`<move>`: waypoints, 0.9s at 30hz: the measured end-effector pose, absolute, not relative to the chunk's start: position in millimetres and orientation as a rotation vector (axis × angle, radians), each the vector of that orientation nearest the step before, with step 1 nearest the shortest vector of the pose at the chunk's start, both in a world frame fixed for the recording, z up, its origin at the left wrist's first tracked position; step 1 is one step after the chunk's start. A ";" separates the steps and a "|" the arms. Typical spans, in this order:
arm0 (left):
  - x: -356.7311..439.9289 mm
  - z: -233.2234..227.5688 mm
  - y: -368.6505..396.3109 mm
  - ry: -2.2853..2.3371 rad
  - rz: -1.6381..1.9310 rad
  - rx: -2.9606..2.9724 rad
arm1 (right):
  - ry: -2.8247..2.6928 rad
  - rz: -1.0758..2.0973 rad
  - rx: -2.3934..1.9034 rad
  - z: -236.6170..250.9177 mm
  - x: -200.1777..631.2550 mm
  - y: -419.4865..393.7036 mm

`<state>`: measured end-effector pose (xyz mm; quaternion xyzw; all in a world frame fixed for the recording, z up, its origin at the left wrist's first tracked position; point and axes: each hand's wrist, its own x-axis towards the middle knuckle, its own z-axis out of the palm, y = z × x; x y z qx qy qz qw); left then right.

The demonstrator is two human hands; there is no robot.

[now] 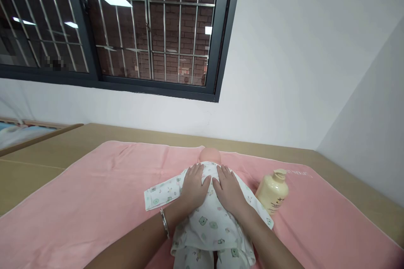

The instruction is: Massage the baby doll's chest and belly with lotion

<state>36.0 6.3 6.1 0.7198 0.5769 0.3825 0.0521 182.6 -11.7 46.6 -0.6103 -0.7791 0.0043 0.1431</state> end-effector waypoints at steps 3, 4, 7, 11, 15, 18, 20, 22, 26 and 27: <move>35.8 7.1 6.4 1.736 1.176 2.186 | -2.224 0.089 -1.757 44.5 185.5 -8.9; 35.8 7.4 6.0 1.733 1.180 2.183 | -2.214 0.096 -1.763 44.4 185.4 -9.0; 35.9 7.3 5.1 1.728 1.201 2.171 | -2.212 0.101 -1.775 44.9 184.1 -10.3; 35.9 6.7 5.0 1.722 1.231 2.174 | -2.215 0.120 -1.773 46.4 183.2 -11.8; 35.0 6.8 4.5 1.714 1.239 2.152 | -2.146 0.032 -1.780 49.8 180.2 -16.1; 33.8 5.2 4.4 1.698 1.276 2.129 | -2.036 -0.176 -1.707 51.6 176.1 -20.4; 33.0 3.4 5.0 1.674 1.312 2.136 | -2.097 -0.163 -1.609 51.0 174.1 -21.9; 32.5 1.9 5.9 1.653 1.332 2.147 | -2.214 -0.034 -1.551 49.3 173.4 -21.8; 32.1 1.4 7.2 1.647 1.322 2.146 | -2.181 0.004 -1.600 46.4 174.3 -20.1; 32.1 1.7 7.3 1.648 1.319 2.145 | -2.166 -0.008 -1.602 46.2 174.4 -20.0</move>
